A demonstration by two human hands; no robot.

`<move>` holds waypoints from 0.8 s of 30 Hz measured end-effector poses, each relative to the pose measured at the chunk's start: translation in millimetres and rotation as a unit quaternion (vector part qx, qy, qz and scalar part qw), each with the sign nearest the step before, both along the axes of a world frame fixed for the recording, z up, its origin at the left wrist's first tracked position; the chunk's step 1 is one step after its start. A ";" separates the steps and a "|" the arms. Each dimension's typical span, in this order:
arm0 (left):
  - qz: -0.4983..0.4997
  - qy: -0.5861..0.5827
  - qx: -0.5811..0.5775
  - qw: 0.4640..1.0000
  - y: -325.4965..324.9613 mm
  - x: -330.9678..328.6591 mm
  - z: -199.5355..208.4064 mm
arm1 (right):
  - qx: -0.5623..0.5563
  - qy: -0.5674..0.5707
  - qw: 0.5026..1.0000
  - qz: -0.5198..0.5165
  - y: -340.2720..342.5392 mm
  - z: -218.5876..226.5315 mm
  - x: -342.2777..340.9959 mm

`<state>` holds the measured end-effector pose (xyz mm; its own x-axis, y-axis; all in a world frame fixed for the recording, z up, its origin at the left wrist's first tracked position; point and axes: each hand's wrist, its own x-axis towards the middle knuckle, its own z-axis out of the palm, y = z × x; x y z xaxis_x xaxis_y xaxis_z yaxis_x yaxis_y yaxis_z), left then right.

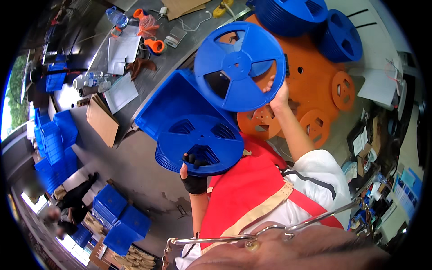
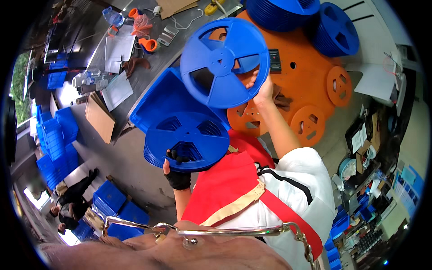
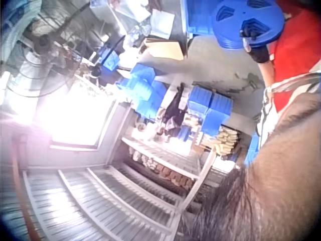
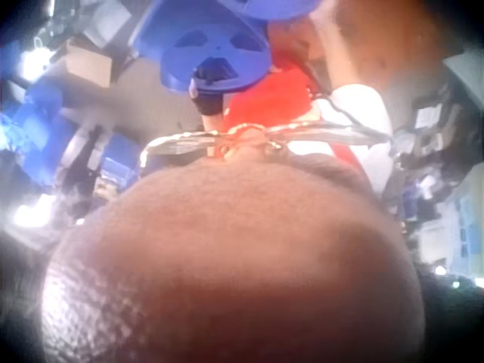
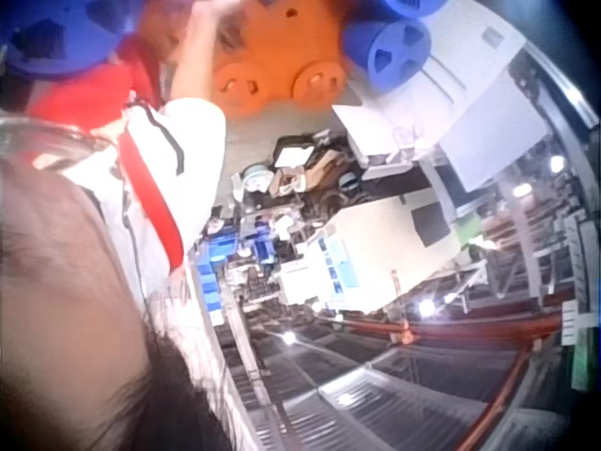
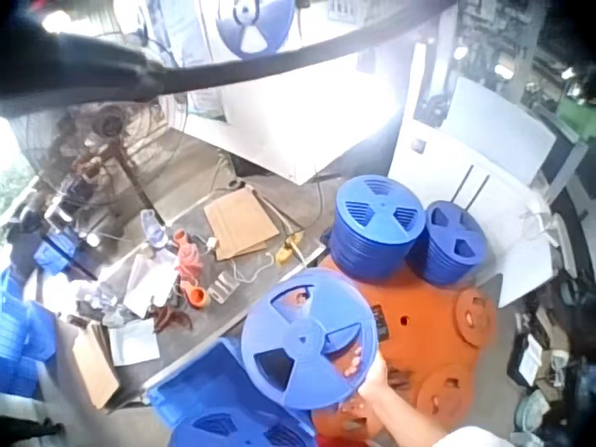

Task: The person picks up blue plastic spools from an orange table and places them into a blue plastic bin. They repeat this action, stacking the spools neatly inside the bin.

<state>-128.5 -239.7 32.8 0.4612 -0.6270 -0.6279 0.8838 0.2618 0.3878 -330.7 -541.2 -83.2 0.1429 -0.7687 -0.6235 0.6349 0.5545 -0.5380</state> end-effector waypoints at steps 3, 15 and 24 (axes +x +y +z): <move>-0.013 0.002 -0.019 1.000 -10.8 -0.8 1.3 | 0.044 -0.031 0.999 0.007 16.0 7.8 -5.7; -0.148 -0.066 -0.052 0.985 -32.9 -7.8 -5.0 | -0.571 0.268 0.644 0.433 120.8 81.5 70.9; -0.030 -0.034 0.019 0.999 -1.8 -6.0 -17.7 | -0.475 0.371 0.690 0.400 49.6 -62.4 101.2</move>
<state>-134.5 -241.5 15.2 0.4649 -0.6317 -0.6203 0.8692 0.1924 0.4554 -229.6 -491.6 -145.6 0.6708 -0.7413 -0.0231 -0.3169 -0.2583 -0.9126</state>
